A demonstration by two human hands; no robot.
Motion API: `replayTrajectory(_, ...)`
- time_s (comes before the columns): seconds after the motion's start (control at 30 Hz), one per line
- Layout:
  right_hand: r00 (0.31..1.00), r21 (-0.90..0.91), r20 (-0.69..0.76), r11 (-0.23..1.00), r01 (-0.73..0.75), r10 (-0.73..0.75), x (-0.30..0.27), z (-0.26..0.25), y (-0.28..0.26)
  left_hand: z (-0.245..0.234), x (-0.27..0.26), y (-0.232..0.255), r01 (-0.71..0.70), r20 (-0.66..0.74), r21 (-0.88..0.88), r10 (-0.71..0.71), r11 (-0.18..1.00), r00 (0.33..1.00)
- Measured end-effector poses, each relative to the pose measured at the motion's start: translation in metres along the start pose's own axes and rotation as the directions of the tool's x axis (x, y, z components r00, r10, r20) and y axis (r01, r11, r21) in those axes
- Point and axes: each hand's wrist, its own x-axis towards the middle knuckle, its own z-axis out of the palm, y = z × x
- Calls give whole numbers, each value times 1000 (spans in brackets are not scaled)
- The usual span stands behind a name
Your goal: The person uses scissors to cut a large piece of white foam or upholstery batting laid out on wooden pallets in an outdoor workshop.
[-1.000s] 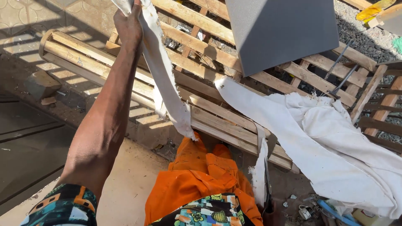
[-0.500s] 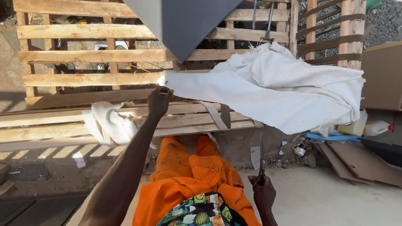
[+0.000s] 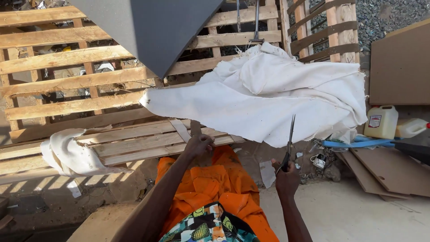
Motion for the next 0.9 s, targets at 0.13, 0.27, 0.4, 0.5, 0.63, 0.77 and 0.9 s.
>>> replayTrajectory(0.13,999,-26,-30,999,32,-33,75,-36,28,61,17,34,144,121,-307,-112,941,986)
replayTrajectory(0.27,980,-122,-178,990,72,-93,146,-57,65,104,26,82,264,127,-420,-231,869,965)
replayTrajectory(0.4,975,-151,-207,987,48,-79,197,-66,83,145,75,44,153,-129,-615,-290,773,948)
replayTrajectory(0.5,975,-195,-217,981,12,-55,215,-57,92,146,54,51,-14,-219,-605,-150,796,964)
replayTrajectory(0.63,981,36,-145,992,-123,127,229,-42,110,153,23,58,-84,-160,-697,-41,713,986)
replayTrajectory(0.77,947,429,176,846,-318,267,178,-40,42,164,16,73,-45,-63,-814,-11,579,998)
replayTrajectory(0.9,833,534,433,647,-545,345,131,-22,-8,180,-6,116,34,80,-869,73,494,994)
